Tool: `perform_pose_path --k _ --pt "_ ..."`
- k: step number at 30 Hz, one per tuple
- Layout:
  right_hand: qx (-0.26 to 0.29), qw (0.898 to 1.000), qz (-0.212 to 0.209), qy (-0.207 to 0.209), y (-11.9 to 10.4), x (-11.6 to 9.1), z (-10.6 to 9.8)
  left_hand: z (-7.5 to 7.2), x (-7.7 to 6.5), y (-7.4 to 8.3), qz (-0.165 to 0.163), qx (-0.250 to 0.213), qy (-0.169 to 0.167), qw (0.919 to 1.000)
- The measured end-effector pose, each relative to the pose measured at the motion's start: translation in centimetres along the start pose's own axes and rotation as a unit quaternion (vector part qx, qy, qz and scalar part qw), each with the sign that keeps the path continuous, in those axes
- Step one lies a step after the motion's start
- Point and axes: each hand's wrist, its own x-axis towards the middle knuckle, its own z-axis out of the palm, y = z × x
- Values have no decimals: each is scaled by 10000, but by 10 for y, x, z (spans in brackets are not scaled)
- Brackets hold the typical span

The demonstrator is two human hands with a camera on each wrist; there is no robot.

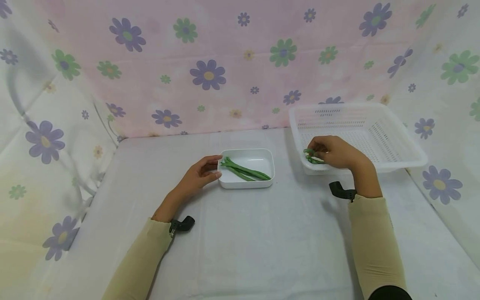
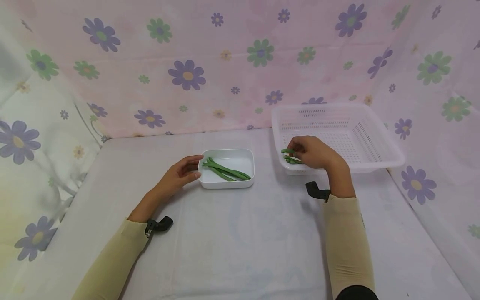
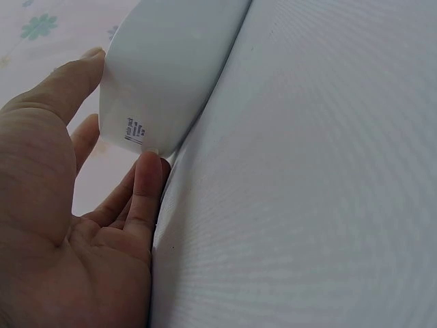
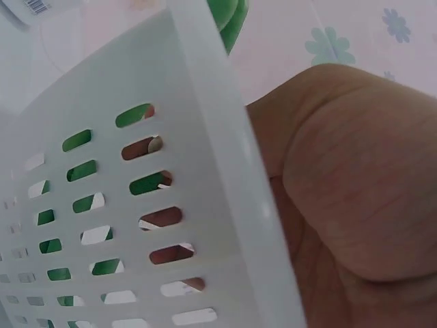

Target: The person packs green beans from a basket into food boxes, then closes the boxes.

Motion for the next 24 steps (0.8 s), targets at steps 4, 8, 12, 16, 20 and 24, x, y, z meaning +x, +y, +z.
perform_pose_path --k 4,8,12,16,20,24 --pt "129 9997 -151 134 -1 -2 -1 0 0 0 -33 5 -11 10000" --pt "265 9982 -410 358 -3 -2 -1 0 0 0 -37 8 -20 10000" --pt "417 9953 -537 693 -7 -3 0 0 0 0 -8 -3 -30 10000" --pt "444 9931 -527 953 -11 -3 1 0 0 1 3 -13 -22 10000" --pt "358 9902 -664 1179 -16 -2 0 0 0 0 46 2 -12 10000" --pt "298 9854 -885 1426 -22 -2 -1 0 1 -2 84 7 -17 10000"
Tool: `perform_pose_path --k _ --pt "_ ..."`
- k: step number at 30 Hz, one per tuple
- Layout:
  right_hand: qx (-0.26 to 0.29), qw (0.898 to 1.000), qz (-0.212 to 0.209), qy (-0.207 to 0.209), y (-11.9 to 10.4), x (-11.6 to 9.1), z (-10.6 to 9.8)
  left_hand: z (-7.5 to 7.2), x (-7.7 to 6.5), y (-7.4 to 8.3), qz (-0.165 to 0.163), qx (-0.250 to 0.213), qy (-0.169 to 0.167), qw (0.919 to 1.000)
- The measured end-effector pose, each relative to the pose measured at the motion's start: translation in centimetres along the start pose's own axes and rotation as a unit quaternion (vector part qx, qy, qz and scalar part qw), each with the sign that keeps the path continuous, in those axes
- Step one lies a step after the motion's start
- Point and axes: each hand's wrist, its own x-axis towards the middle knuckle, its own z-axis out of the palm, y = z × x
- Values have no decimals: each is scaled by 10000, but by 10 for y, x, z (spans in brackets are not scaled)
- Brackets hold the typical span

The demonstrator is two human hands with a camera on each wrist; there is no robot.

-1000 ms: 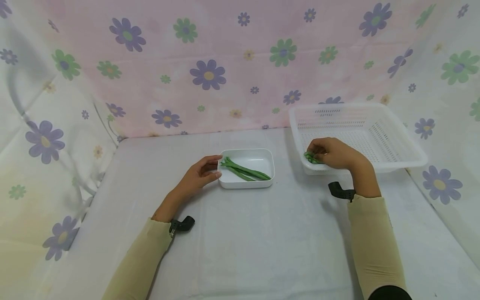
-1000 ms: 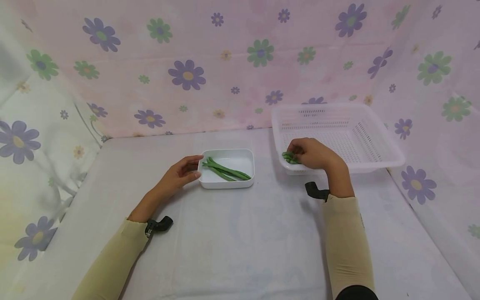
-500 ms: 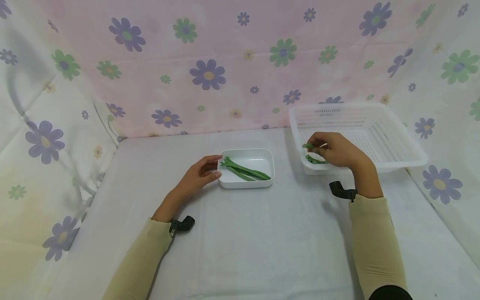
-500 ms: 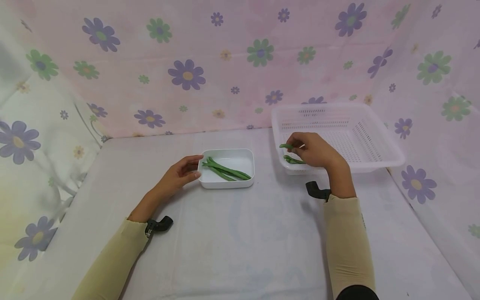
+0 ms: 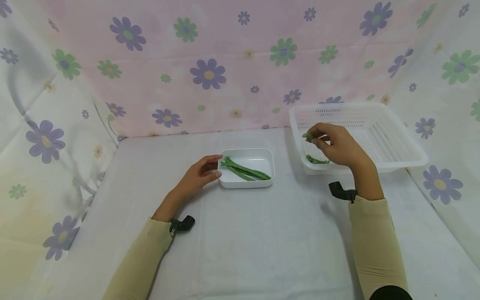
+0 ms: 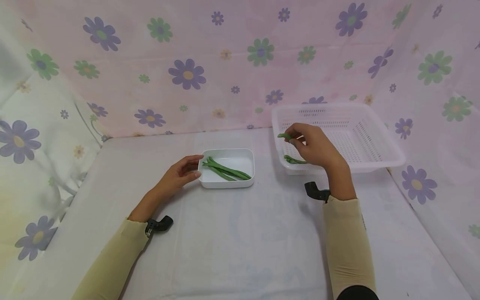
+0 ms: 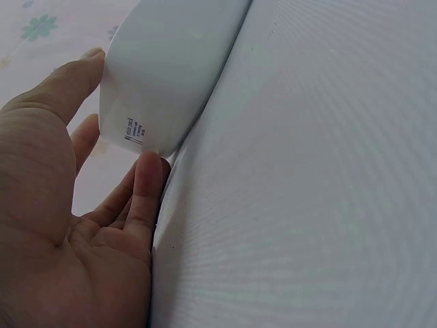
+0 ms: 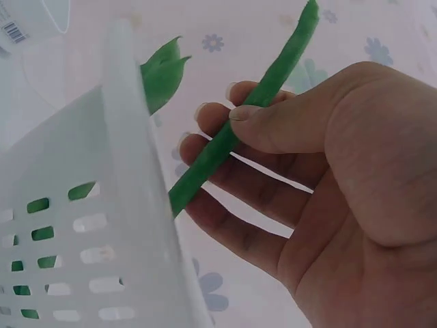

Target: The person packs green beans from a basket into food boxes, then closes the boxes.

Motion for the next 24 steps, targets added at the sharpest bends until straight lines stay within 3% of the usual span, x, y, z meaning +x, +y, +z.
perform_pose_path --k 9,18,24 --pt "-132 9951 -783 584 -17 1 0 -1 0 0 7 12 7 10000" --pt "45 9837 -1562 889 -36 2 5 -1 0 -1 -49 27 7 10000" --pt "115 9776 -1805 1076 -50 3 13 1 0 0 -57 22 18 10000"
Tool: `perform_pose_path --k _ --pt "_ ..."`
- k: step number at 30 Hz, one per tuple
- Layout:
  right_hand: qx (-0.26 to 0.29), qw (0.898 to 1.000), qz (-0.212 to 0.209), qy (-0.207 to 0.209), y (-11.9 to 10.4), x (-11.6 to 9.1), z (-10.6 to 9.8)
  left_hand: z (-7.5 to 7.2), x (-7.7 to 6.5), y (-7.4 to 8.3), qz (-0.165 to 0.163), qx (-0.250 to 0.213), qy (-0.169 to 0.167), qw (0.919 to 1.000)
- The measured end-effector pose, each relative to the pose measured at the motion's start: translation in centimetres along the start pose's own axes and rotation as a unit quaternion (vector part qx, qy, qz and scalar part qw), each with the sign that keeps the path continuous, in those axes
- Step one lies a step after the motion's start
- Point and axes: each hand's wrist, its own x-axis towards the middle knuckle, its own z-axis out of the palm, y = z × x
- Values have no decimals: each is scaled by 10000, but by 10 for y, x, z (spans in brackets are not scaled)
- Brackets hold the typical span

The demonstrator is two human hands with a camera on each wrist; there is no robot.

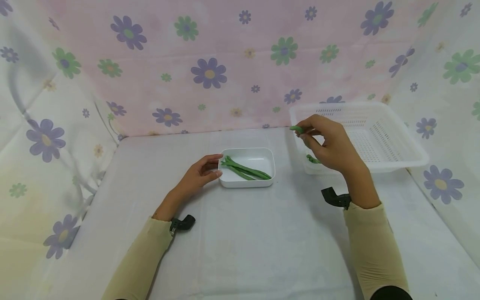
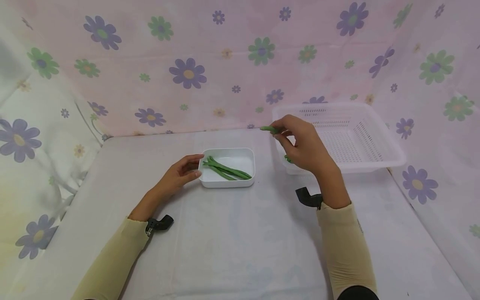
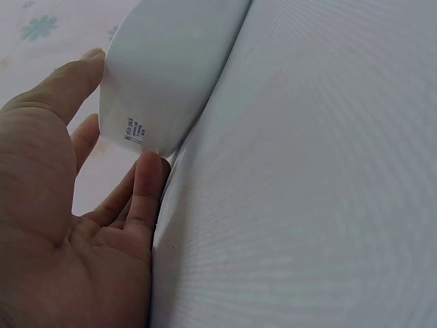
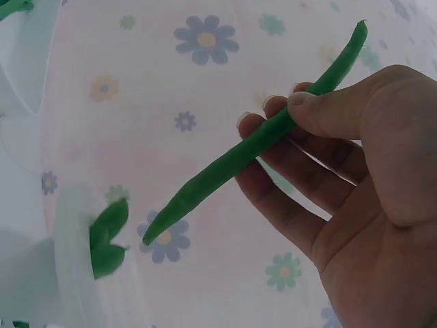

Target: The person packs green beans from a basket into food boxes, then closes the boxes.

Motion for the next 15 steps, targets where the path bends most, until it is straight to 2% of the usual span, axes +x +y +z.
perform_pose_path --k 6,15 --pt "87 9999 -143 32 -5 3 12 0 0 0 15 -29 -7 10000" --pt "218 9993 -165 -237 -12 7 33 -1 0 1 49 -43 -18 10000"
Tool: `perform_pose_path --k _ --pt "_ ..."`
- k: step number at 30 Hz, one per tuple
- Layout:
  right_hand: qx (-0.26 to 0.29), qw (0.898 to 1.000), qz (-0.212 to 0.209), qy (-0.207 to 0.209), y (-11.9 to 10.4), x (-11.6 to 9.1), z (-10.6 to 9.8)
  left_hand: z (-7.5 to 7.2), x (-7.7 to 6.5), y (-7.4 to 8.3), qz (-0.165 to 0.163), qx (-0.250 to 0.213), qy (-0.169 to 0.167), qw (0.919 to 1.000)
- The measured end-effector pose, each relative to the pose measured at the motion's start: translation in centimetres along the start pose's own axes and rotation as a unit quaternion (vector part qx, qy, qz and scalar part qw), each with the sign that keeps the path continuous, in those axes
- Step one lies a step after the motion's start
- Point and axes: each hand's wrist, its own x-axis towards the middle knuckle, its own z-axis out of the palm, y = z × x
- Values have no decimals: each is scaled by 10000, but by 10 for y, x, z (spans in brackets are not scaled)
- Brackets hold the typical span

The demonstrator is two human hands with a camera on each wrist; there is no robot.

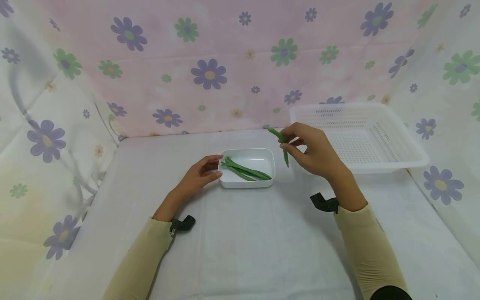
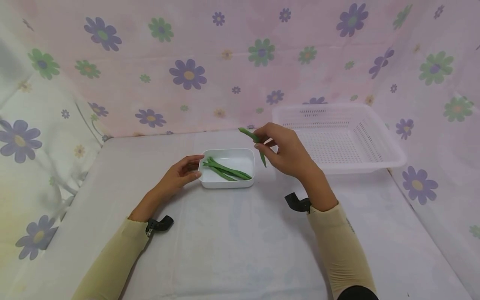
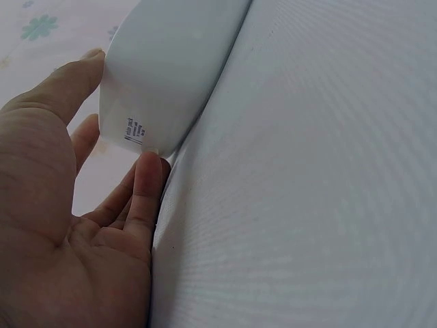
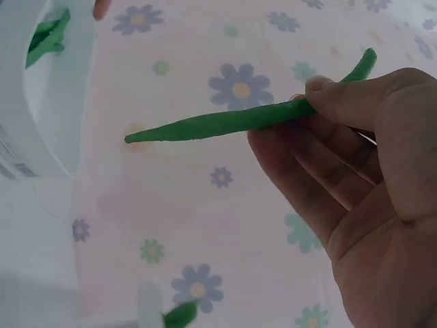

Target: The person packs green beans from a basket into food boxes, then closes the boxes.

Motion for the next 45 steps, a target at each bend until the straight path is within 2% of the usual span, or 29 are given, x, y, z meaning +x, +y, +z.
perform_pose_path --k 13,25,34,45 --pt "340 9988 198 -290 -2 2 36 0 -1 1 -27 15 13 10000" --pt "335 9984 201 -403 17 -3 66 1 0 1 -45 -42 55 10000" --pt "248 9944 688 -761 26 -5 81 1 -1 1 -15 -34 27 10000" --pt "133 9856 1119 -1258 31 -8 89 0 0 1 -83 -51 23 9999"
